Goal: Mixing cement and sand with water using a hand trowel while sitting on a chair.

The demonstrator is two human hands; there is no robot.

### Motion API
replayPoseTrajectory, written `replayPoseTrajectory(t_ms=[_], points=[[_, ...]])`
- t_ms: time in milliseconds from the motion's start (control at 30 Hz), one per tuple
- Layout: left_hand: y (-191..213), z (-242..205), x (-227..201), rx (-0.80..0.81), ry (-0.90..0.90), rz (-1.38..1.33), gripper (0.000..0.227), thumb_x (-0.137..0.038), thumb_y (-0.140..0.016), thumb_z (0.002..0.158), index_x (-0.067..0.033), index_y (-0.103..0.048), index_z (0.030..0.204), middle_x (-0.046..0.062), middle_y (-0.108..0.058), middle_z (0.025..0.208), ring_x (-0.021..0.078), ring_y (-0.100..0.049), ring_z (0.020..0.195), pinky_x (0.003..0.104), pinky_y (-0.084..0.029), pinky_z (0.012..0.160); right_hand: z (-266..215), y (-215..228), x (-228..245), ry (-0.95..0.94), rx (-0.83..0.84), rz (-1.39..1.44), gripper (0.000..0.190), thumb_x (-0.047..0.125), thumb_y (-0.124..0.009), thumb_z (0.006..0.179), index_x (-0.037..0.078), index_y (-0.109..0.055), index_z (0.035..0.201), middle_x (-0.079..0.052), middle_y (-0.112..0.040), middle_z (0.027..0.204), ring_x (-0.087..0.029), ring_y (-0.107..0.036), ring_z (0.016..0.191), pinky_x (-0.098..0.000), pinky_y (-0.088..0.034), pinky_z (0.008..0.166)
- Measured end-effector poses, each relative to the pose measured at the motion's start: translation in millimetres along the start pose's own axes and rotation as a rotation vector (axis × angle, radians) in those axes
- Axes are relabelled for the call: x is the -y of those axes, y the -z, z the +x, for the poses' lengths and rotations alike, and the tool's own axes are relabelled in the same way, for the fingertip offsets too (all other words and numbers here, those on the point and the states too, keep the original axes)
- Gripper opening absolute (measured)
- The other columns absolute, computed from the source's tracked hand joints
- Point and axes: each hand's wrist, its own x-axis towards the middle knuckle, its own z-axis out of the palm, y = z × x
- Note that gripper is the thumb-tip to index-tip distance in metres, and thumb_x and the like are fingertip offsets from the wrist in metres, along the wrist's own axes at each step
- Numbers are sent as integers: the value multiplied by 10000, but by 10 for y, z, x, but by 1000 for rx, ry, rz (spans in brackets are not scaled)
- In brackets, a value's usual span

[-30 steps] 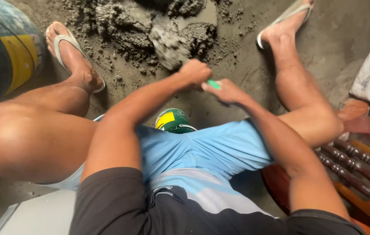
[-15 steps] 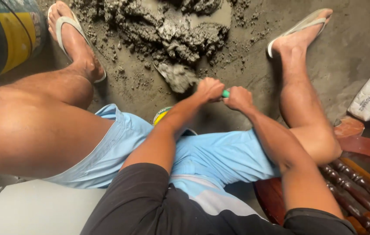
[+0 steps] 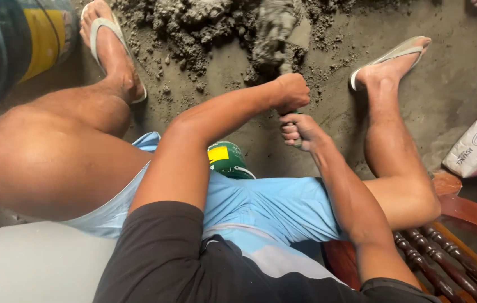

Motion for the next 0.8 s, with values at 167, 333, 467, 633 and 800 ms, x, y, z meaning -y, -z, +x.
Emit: replayPoseTrajectory(t_ms=[167,333,467,633,800], points=[[-48,-259,-291,-194,61,14,176,-271,-571,807,-241,-740,773,-22,-771,759,212,-777,745,421,-589,652,32,3,-173,175,-189,-268,257,83,-608,855,103,-446,655,15,-299,480,-107,-331,338,-318,-278,340],[-383,-869,-819,-307,339,-223,226,-234,-549,841,-258,-729,706,-9,-759,703,207,-777,714,406,-531,653,329,-29,-558,402,-488,-1233,331,206,-669,742,-97,-718,865,-351,-686,865,-528,-685,945,-650,-491,732],[-922,-1364,-865,-332,448,-224,164,-215,-571,841,-231,-708,753,-8,-751,710,182,-755,750,390,-471,737,675,-484,-705,247,-427,-1339,327,261,-662,791,-2,-748,965,-250,-743,965,-445,-720,1014,-585,-575,823],[-885,-1851,-221,-224,284,-121,175,-295,-540,884,-246,-659,765,-33,-751,674,132,-772,728,335,-554,726,1252,-910,-712,131,-490,-1064,341,337,-682,771,96,-769,995,-151,-755,999,-366,-716,1069,-562,-588,866],[-715,-1645,641,-37,91,5,249,-338,-517,838,-252,-648,644,-47,-723,621,186,-773,670,382,-608,615,1524,-883,-253,319,-492,-701,224,272,-814,706,66,-734,742,-120,-694,691,-275,-737,754,-497,-513,666]])
